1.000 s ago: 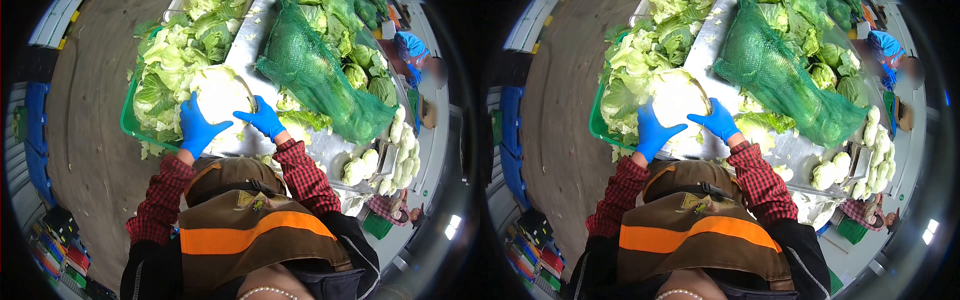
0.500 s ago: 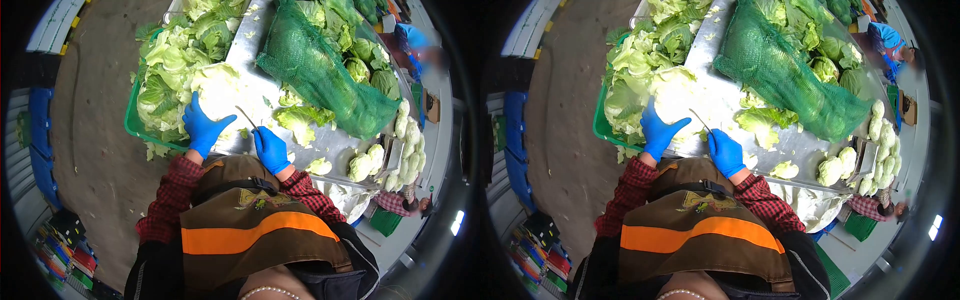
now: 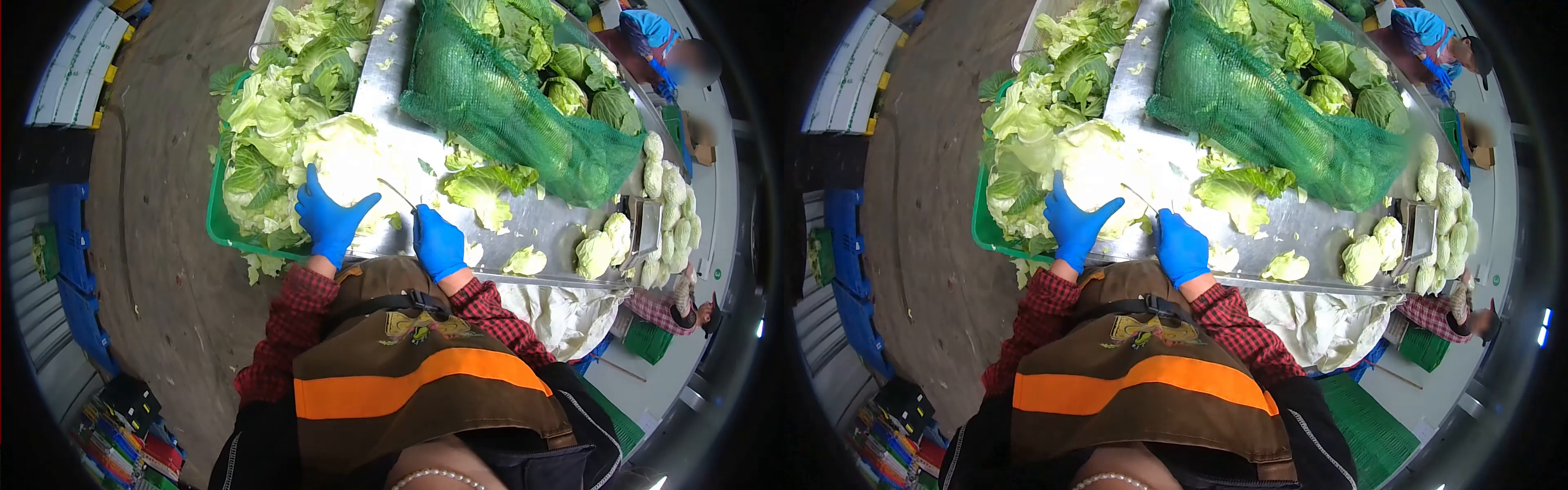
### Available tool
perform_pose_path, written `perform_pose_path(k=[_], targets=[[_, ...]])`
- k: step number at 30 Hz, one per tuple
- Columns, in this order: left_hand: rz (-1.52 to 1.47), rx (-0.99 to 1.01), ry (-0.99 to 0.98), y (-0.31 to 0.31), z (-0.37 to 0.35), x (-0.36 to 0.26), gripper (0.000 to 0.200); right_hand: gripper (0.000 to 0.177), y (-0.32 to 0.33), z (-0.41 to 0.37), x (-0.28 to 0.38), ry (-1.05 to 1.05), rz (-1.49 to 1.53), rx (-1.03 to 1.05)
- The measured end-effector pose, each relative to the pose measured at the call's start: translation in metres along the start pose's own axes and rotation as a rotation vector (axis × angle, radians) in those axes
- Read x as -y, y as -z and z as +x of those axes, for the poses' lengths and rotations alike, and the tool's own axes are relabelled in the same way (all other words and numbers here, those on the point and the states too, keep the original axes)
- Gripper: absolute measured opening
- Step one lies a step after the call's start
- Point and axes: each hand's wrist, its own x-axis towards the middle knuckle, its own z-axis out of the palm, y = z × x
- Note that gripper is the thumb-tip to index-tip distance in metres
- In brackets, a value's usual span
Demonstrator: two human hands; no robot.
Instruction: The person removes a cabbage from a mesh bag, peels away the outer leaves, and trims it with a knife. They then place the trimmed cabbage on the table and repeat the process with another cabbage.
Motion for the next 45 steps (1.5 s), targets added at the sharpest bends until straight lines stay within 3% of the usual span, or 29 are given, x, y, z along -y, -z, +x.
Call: perform_pose_path(k=[8,24,30,33,37,39,41,43,45], targets=[[0.117,-0.083,-0.052,-0.003,-0.008,-0.010,0.121,0.016,-0.015,-0.005,-0.011,-0.092,0.044,-0.102],[0.166,-0.090,-0.026,-0.003,-0.018,-0.024,0.124,0.021,-0.028,-0.011,-0.026,-0.252,0.203,-0.053],[0.190,-0.095,-0.005,-0.005,-0.020,-0.024,0.124,0.024,-0.027,-0.014,-0.031,-0.203,0.331,-0.074],[0.155,-0.159,-0.084,-0.008,-0.022,-0.013,0.123,0.023,-0.018,-0.007,-0.028,-0.223,0.582,-0.090],[0.154,-0.095,-0.047,-0.004,-0.026,-0.020,0.122,0.058,-0.029,0.036,-0.028,-0.035,0.452,-0.243],[0.155,-0.089,-0.043,-0.003,-0.023,-0.018,0.121,0.076,-0.029,0.060,-0.040,-0.028,0.503,-0.007],[0.162,-0.110,-0.048,-0.005,-0.024,-0.017,0.120,0.079,-0.020,0.072,-0.038,-0.046,0.694,0.127],[0.160,-0.105,-0.057,-0.005,-0.024,-0.016,0.120,0.078,-0.012,0.081,-0.037,-0.086,0.691,0.152],[0.158,-0.097,-0.062,-0.007,-0.024,-0.016,0.120,0.077,0.001,0.088,-0.036,-0.126,0.566,0.305]])
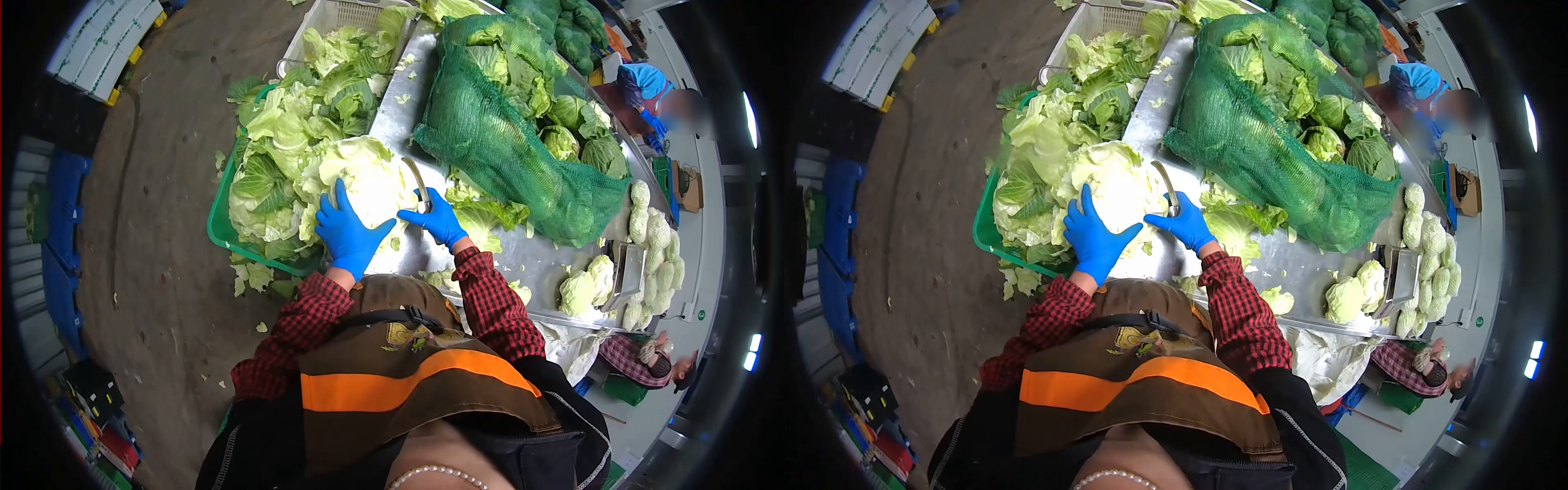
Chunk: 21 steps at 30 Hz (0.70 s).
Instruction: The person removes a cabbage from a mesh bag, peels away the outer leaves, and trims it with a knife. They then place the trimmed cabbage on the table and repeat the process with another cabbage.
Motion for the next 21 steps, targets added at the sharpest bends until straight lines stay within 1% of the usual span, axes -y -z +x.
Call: perform_pose_path(k=[2,4,6,7,8,10,14,15,16,17,18,19,20,21], targets=[[0.022,0.008,-0.001,0.000,0.001,-0.002,0.120,0.077,0.003,0.002,0.005,0.031,-0.029,-0.003],[0.027,0.003,-0.001,0.002,-0.001,-0.005,0.119,0.074,0.006,0.003,0.013,0.106,-0.192,-0.003],[0.034,-0.006,0.006,0.003,0.001,-0.007,0.119,0.069,-0.005,-0.007,0.023,0.155,-0.421,-0.114],[0.038,-0.004,0.010,0.003,0.002,-0.008,0.119,0.063,-0.014,-0.012,0.020,0.211,-0.465,-0.178],[0.042,-0.002,0.015,0.003,0.002,-0.008,0.119,0.058,-0.027,-0.013,0.014,0.212,-0.488,-0.263],[0.042,-0.008,0.018,0.002,0.003,-0.008,0.119,0.053,-0.042,-0.016,0.013,0.236,-0.468,-0.422],[0.039,0.006,0.043,0.004,0.006,-0.013,0.121,0.046,-0.045,-0.011,0.012,0.151,-0.398,-0.440],[0.043,0.017,0.043,0.001,0.006,-0.007,0.121,0.041,-0.041,-0.003,0.000,0.138,-0.430,-0.504],[-0.018,0.019,0.017,-0.002,0.005,0.006,0.122,0.036,-0.034,0.005,-0.014,0.124,-0.464,-0.565],[-0.068,0.016,-0.009,-0.003,0.009,0.019,0.123,0.031,-0.014,0.026,-0.035,0.072,-0.337,-0.534],[-0.058,0.022,-0.018,-0.005,0.014,0.029,0.123,0.027,0.002,0.041,-0.051,0.020,-0.211,-0.514],[-0.128,0.049,0.002,-0.008,0.022,0.034,0.124,0.025,-0.004,0.038,-0.034,-0.001,0.053,-0.511],[-0.203,0.080,0.023,-0.012,0.026,0.038,0.126,0.031,-0.015,0.050,-0.069,-0.046,0.294,-0.419],[-0.274,0.124,0.030,-0.010,0.032,0.044,0.127,0.039,-0.019,0.045,-0.058,-0.057,0.278,-0.465]])
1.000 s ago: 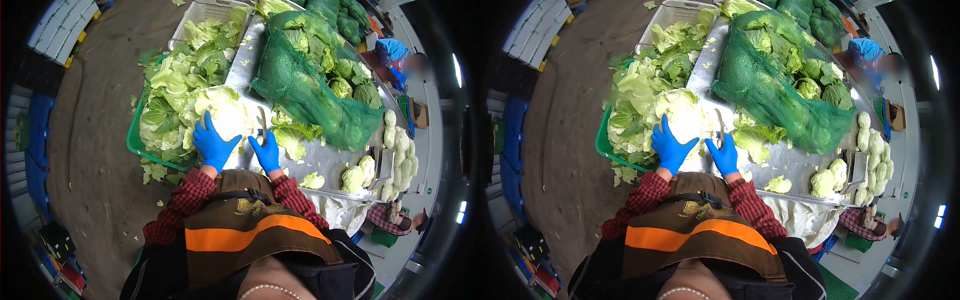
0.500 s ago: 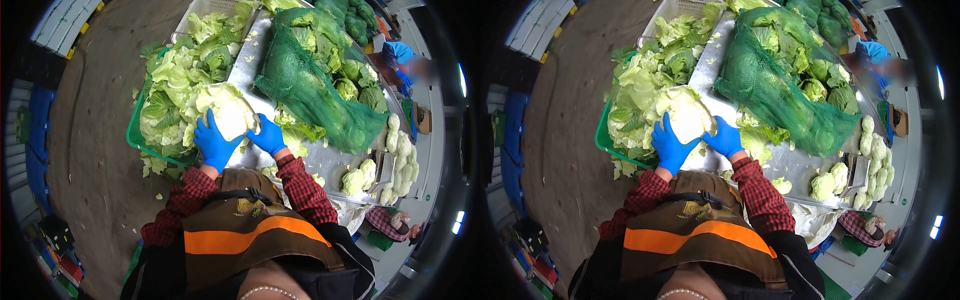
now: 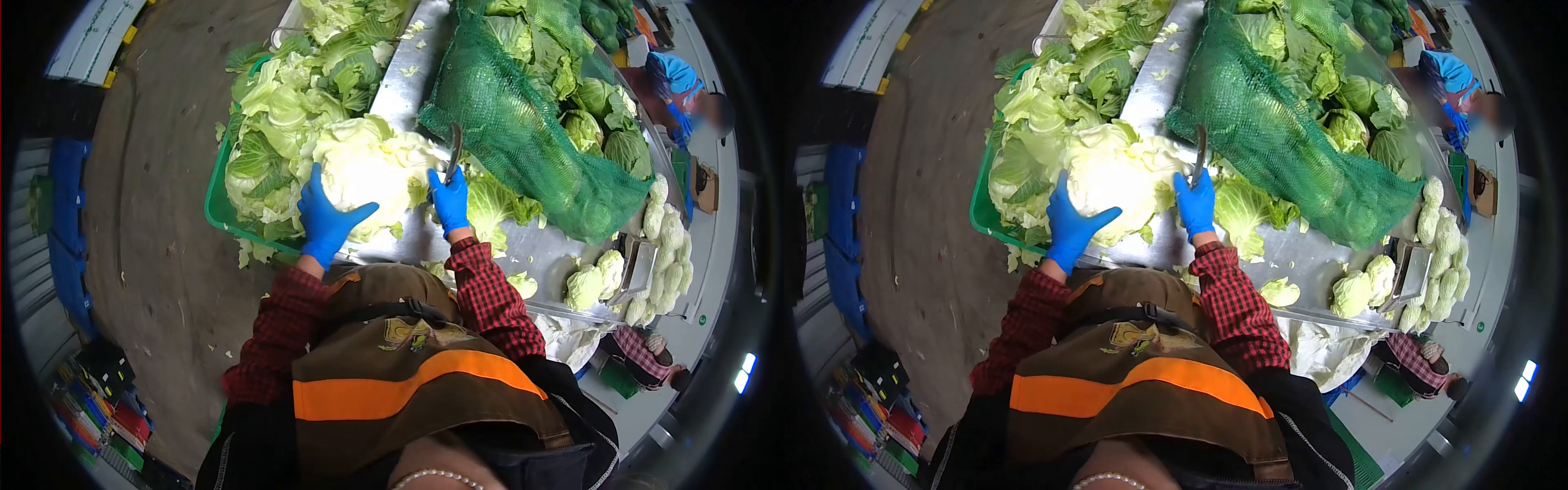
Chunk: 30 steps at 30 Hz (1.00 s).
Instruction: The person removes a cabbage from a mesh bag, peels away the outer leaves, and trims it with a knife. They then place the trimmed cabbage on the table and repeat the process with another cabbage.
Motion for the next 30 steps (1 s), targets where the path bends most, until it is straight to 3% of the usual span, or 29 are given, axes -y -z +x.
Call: perform_pose_path(k=[2,3,5,6,7,9,10,11,14,15,17,18,19,21,23,24,25,26,27,29,30], targets=[[-0.066,0.027,-0.013,0.006,0.002,0.001,0.127,0.058,-0.012,-0.014,0.015,-0.042,0.074,0.024],[-0.129,0.062,-0.017,0.010,0.002,0.001,0.128,0.058,-0.022,-0.013,0.012,-0.049,0.080,0.021],[-0.199,0.076,-0.010,0.009,0.004,0.005,0.126,0.055,-0.037,-0.012,-0.001,-0.230,0.202,0.077],[-0.351,0.126,0.019,0.009,0.011,0.015,0.125,0.043,-0.037,-0.010,0.007,-0.282,0.157,0.095],[-0.504,0.170,0.045,0.010,0.019,0.021,0.125,0.043,-0.035,-0.009,0.017,-0.272,0.167,0.089],[-0.540,0.184,-0.017,0.018,0.020,0.030,0.124,0.031,-0.027,-0.014,0.034,-0.405,0.427,0.367],[-0.577,0.205,-0.070,0.023,0.023,0.028,0.124,0.028,-0.026,-0.018,0.040,-0.427,0.490,0.404],[-0.579,0.204,-0.079,0.025,0.026,0.027,0.124,0.035,-0.021,-0.028,0.044,-0.440,0.542,0.394],[-0.505,0.277,-0.335,0.051,0.023,0.007,0.124,0.049,0.000,-0.056,0.068,-0.276,0.557,0.319],[-0.512,0.273,-0.327,0.056,0.021,0.005,0.124,0.054,0.008,-0.063,0.073,-0.203,0.494,0.299],[-0.854,0.488,-0.149,0.064,0.027,0.000,0.116,0.074,0.018,-0.075,0.083,-0.041,0.339,0.242],[-0.988,0.413,-0.035,0.049,0.029,0.011,0.100,0.078,0.015,-0.074,0.062,0.027,0.289,0.287],[-0.990,0.410,-0.041,0.036,0.027,0.019,0.100,0.082,0.013,-0.072,0.041,0.094,0.241,0.331],[-0.836,0.192,-0.013,0.017,0.015,0.023,0.086,0.083,0.021,-0.074,0.064,0.172,0.121,0.371],[-0.855,0.184,0.006,0.020,0.003,0.016,0.083,0.067,0.036,-0.069,0.079,0.041,0.174,0.451],[-0.770,0.144,-0.067,0.017,-0.003,0.018,0.087,0.048,0.043,-0.048,0.074,-0.094,0.170,0.487],[-0.685,0.096,-0.155,0.014,-0.002,0.018,0.090,0.032,0.040,-0.036,0.105,-0.065,0.189,0.351],[-0.574,0.084,-0.203,0.012,-0.006,0.017,0.097,0.032,0.036,-0.018,0.115,-0.046,0.245,0.240],[-0.574,0.081,-0.207,0.006,-0.011,0.014,0.097,0.041,0.034,0.005,0.122,-0.022,0.179,0.292],[-0.624,0.041,-0.271,-0.003,-0.019,0.007,0.102,0.059,0.019,0.026,0.124,0.091,-0.200,0.223],[-0.650,0.088,-0.220,0.001,-0.021,-0.001,0.102,0.068,0.013,0.021,0.127,0.264,-0.233,0.141]])
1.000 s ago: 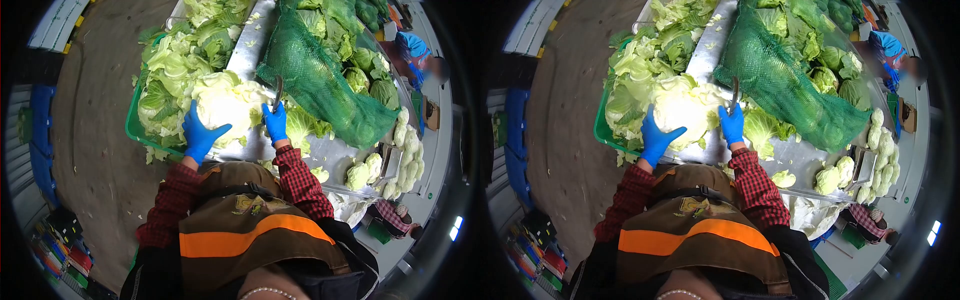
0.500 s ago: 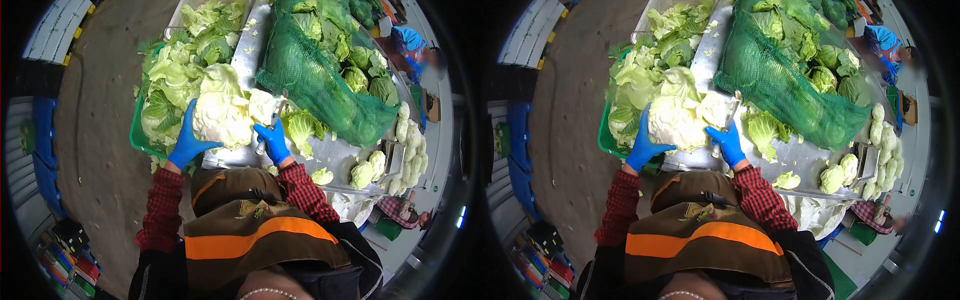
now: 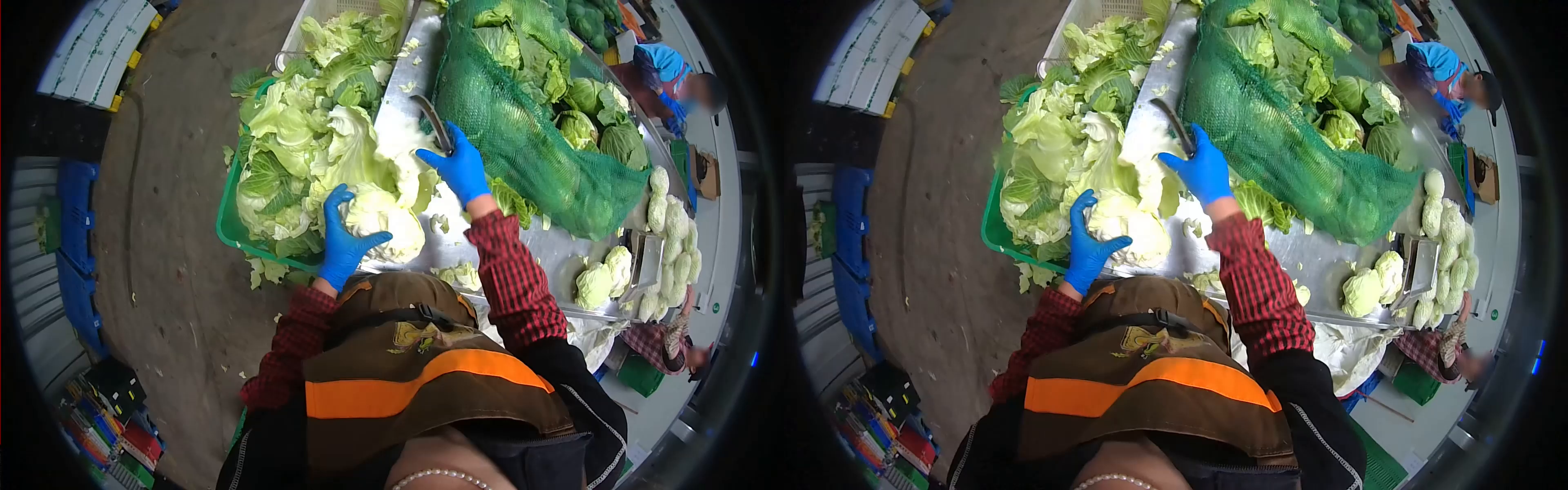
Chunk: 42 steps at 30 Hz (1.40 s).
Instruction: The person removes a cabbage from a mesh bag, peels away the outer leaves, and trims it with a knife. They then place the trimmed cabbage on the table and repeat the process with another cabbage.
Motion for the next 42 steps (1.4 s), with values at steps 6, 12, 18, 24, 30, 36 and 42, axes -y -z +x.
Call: perform_pose_path(k=[6,12,18,24,30,36,42], targets=[[0.073,0.020,-0.098,-0.006,-0.009,-0.004,0.096,0.074,-0.010,-0.072,0.038,0.431,-0.379,0.418],[0.046,0.043,-0.044,0.001,-0.017,0.001,0.111,0.037,-0.031,-0.061,-0.010,0.396,0.107,0.404],[-0.266,-0.178,0.420,0.008,-0.054,-0.063,0.075,0.028,-0.067,-0.095,0.005,-0.279,0.433,0.273],[-0.561,-0.136,0.534,0.031,-0.055,-0.034,0.036,0.037,-0.084,-0.033,0.007,-0.422,0.468,0.217],[-0.869,-0.200,0.489,0.057,-0.050,-0.028,0.050,0.043,-0.028,0.029,-0.010,-0.205,0.231,-0.120],[-0.865,-0.137,0.423,0.046,-0.029,-0.026,0.051,0.090,-0.027,-0.098,0.050,0.413,0.044,0.227],[-0.812,-0.113,0.424,0.035,-0.019,-0.054,0.046,0.047,-0.038,-0.101,0.051,0.492,0.092,0.277]])
